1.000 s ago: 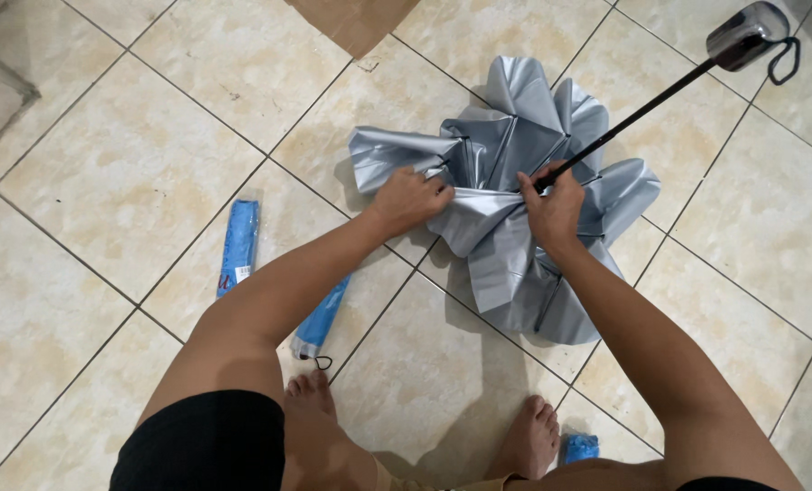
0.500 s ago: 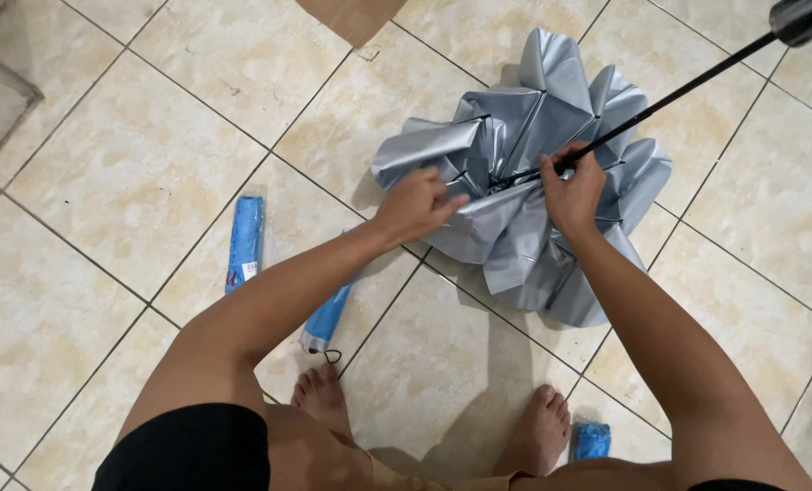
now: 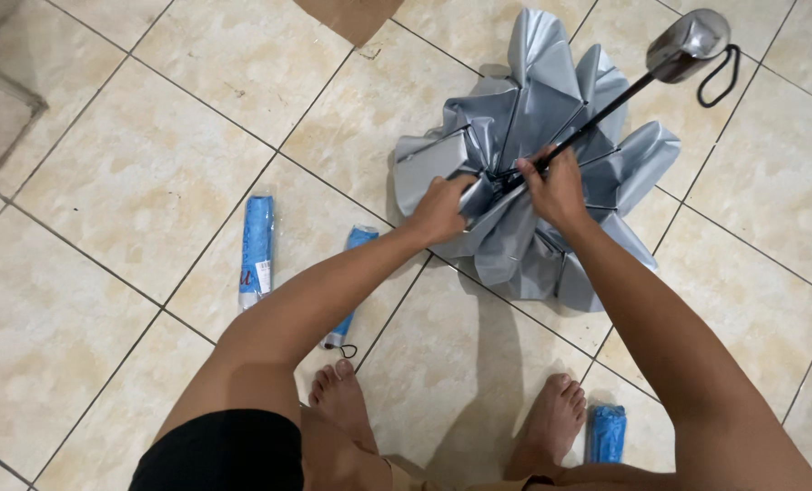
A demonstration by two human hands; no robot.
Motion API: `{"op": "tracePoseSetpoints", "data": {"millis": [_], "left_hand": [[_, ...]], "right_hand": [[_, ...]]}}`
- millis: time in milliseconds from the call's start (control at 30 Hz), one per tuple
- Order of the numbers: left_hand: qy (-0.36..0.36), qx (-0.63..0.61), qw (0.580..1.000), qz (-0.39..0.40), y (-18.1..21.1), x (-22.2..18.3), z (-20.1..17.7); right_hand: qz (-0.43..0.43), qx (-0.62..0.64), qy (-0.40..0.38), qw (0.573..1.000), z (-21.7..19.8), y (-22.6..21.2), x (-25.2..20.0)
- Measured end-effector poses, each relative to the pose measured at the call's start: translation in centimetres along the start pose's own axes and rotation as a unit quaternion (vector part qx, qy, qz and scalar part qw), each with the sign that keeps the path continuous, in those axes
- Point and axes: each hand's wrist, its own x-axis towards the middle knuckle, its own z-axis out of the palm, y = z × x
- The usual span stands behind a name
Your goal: The person collapses the frame of an umbrella and wraps the silver fabric around the central pole before securing it with a small strap.
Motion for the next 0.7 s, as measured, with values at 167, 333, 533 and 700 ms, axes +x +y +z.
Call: {"op": "tracePoseSetpoints", "data": {"millis": [167, 333, 533, 700], "left_hand": [[0.027, -0.044, 0.981, 0.187, -1.9, 1.6, 4.9], [-0.163, -0.138, 0.961, 0.174, 0.4, 2.1, 4.6], [-0.197, -0.067, 0.968, 0.139, 3.5, 0.5, 2.8], [0.081, 0.225, 0.961, 0.142, 4.1, 0.5, 1.2]], "right_hand": [[-0.051, 0.006, -0.055, 0.997, 0.9, 0.1, -0.2], [-0.043, 0.008, -0.063, 0.997, 1.8, -0.4, 0.2], [-0.036, -0.045, -0.013, 0.998, 2.5, 0.1, 0.6], [-0.031, -0.055, -0.039, 0.997, 2.1, -0.5, 0.6]]}}
